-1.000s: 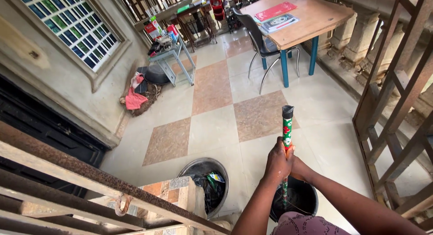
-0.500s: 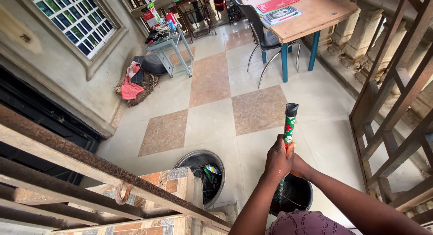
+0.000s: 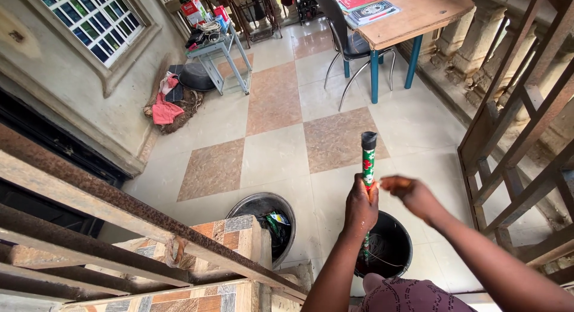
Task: The person carries a bucket of water and a mop into a building, wrings the mop head by hand, and then mops the tiled floor around a shoe rack and furniture.
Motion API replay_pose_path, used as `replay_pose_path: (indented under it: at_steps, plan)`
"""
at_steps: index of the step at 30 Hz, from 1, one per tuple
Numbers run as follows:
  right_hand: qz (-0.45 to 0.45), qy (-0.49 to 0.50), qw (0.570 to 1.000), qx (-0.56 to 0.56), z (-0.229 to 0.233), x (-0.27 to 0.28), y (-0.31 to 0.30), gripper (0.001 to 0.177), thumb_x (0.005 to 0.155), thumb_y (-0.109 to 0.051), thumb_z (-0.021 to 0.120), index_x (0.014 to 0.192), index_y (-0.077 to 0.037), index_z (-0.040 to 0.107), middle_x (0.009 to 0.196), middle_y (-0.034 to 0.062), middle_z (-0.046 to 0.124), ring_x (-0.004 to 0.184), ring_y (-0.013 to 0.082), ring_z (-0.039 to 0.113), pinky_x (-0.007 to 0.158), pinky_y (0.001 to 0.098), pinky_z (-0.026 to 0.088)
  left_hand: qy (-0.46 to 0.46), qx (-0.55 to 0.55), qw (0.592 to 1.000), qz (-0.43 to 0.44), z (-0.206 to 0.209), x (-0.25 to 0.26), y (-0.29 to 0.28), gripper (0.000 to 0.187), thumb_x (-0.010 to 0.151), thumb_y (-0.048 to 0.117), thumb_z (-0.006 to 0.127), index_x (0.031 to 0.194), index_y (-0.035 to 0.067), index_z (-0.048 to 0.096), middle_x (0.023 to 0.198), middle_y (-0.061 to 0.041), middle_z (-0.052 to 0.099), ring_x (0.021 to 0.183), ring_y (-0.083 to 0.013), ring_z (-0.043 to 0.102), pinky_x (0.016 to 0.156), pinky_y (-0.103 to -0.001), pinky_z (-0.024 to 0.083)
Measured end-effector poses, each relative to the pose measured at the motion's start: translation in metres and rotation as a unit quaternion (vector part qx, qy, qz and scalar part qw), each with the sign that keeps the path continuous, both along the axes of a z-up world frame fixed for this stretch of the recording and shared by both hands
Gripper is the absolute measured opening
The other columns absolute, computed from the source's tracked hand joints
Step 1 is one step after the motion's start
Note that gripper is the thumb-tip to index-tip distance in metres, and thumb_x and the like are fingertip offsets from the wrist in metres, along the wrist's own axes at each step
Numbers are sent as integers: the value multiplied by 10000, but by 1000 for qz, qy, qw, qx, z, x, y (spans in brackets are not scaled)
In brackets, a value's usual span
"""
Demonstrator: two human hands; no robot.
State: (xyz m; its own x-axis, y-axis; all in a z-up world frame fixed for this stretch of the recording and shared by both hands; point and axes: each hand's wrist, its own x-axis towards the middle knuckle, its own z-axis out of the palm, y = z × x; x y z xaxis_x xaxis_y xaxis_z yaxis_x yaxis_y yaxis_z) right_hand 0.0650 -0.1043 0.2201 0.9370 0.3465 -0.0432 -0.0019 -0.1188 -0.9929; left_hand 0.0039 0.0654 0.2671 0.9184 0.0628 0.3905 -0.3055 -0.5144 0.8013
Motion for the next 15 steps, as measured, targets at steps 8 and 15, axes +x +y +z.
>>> replay_pose_path:
  at_steps: [8,15]
  plan:
    - [-87,-115,980,140,177,-66,28,447,1048,-357,509,1212,28,665,1088,134,747,1024,213,714,973,360,560,-18,-19,999,-33,3,-2,3,262,1047,206,583,1192,28,457,1035,-252,658,953,-460,660,771,-535,515]
    - [-103,-174,975,92,166,-74,44,411,1048,-313,551,1235,31,674,1101,111,722,1032,189,687,959,335,540,-18,-22,998,-52,0,-6,12,274,1056,190,571,1235,29,441,1024,-257,653,951,-461,656,777,-537,504]
